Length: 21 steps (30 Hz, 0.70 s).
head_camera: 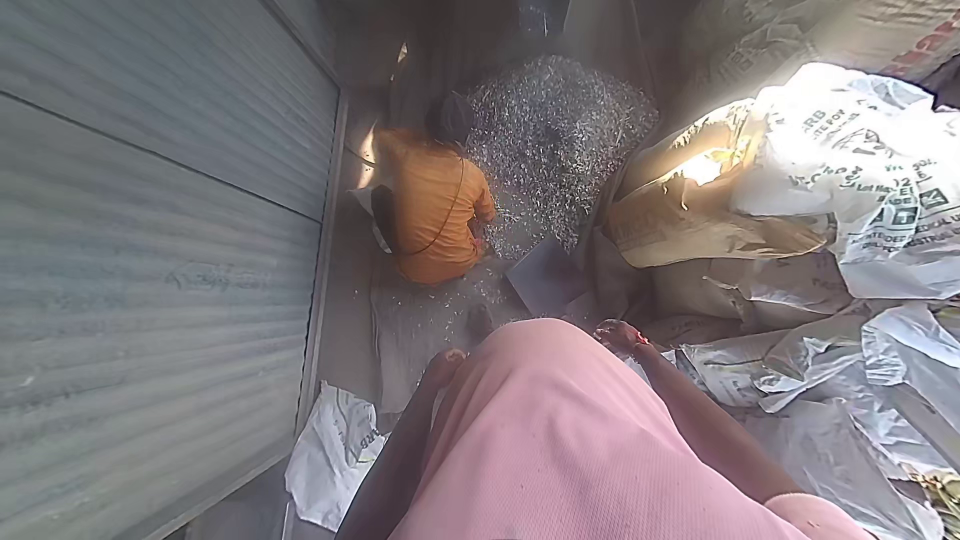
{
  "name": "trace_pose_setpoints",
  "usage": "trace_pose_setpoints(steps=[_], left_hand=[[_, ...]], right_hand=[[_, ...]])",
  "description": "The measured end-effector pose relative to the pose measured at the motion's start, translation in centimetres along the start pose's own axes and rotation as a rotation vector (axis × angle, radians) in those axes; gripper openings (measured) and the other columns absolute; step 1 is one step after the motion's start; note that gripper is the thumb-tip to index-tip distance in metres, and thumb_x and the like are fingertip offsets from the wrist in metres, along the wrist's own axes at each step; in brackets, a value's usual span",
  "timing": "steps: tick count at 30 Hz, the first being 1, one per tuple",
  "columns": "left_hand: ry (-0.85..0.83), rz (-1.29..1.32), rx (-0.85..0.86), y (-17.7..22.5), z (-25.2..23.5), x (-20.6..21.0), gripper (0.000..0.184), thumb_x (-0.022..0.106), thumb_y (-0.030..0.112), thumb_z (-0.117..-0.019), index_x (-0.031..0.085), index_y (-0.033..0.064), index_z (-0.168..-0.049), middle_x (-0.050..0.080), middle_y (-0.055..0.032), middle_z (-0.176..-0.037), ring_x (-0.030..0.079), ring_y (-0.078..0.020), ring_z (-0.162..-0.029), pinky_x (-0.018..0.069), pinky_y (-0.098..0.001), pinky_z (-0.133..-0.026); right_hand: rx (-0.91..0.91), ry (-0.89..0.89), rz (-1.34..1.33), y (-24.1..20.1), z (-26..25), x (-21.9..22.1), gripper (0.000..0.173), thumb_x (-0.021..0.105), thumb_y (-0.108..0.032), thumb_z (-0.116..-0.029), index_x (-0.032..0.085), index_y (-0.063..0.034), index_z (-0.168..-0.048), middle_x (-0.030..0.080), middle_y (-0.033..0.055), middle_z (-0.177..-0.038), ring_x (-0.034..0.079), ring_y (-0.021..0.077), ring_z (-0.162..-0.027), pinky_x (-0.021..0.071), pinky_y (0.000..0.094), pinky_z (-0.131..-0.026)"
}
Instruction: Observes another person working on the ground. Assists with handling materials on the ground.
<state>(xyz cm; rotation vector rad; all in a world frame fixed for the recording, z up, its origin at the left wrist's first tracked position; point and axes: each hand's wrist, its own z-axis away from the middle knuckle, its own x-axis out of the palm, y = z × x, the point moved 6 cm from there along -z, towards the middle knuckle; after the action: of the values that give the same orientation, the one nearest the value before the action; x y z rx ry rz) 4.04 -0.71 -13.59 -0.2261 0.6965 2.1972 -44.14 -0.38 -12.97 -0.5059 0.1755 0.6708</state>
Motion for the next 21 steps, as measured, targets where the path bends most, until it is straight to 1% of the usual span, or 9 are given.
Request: trace_pose_setpoints(steps=[6,10,18,21], left_hand=[[-0.008,0.008,-0.012,0.8,0.4,-0.4,0.034,0.055,0.029,-0.1071,0.067,0.0054,-0.127,0.070,-0.0176,-0.121,0.067,-0.0280,-0.115,0.0493,-0.0496,-0.104],[-0.008,-0.002,-0.005,1.1,0.3,-0.5,0.035,0.055,0.031,-0.1069,0.068,0.0059,-0.128,0.071,-0.0173,-0.122,0.067,-0.0282,-0.116,0.0491,-0.0502,-0.106],[-0.013,-0.015,-0.003,0.9,-0.7,-0.4,0.035,0.054,0.032,-0.1068,0.068,0.0076,-0.129,0.071,-0.0165,-0.122,0.067,-0.0281,-0.116,0.0492,-0.0511,-0.105],[-0.015,-0.014,-0.003,1.2,-0.6,-0.5,0.035,0.054,0.030,-0.1069,0.067,0.0064,-0.129,0.070,-0.0174,-0.123,0.066,-0.0287,-0.118,0.0486,-0.0510,-0.106]], right_hand=[[-0.015,0.004,0.036,-0.8,0.2,-0.5,0.036,0.056,-0.030,-0.1072,0.066,-0.0050,-0.132,0.066,0.0206,-0.131,0.061,0.0326,-0.126,0.0442,0.0524,-0.110],[-0.013,0.003,0.032,-0.7,-0.1,-0.5,0.037,0.056,-0.030,-0.1071,0.065,-0.0047,-0.132,0.067,0.0205,-0.129,0.062,0.0326,-0.124,0.0449,0.0517,-0.109],[-0.016,0.009,0.052,-1.0,-0.1,-1.1,0.037,0.056,-0.032,-0.1068,0.066,-0.0056,-0.132,0.067,0.0202,-0.131,0.062,0.0327,-0.125,0.0442,0.0525,-0.110],[-0.016,0.016,0.050,-1.0,0.0,-1.2,0.037,0.056,-0.031,-0.1066,0.066,-0.0056,-0.131,0.067,0.0202,-0.131,0.062,0.0327,-0.125,0.0441,0.0529,-0.110]])
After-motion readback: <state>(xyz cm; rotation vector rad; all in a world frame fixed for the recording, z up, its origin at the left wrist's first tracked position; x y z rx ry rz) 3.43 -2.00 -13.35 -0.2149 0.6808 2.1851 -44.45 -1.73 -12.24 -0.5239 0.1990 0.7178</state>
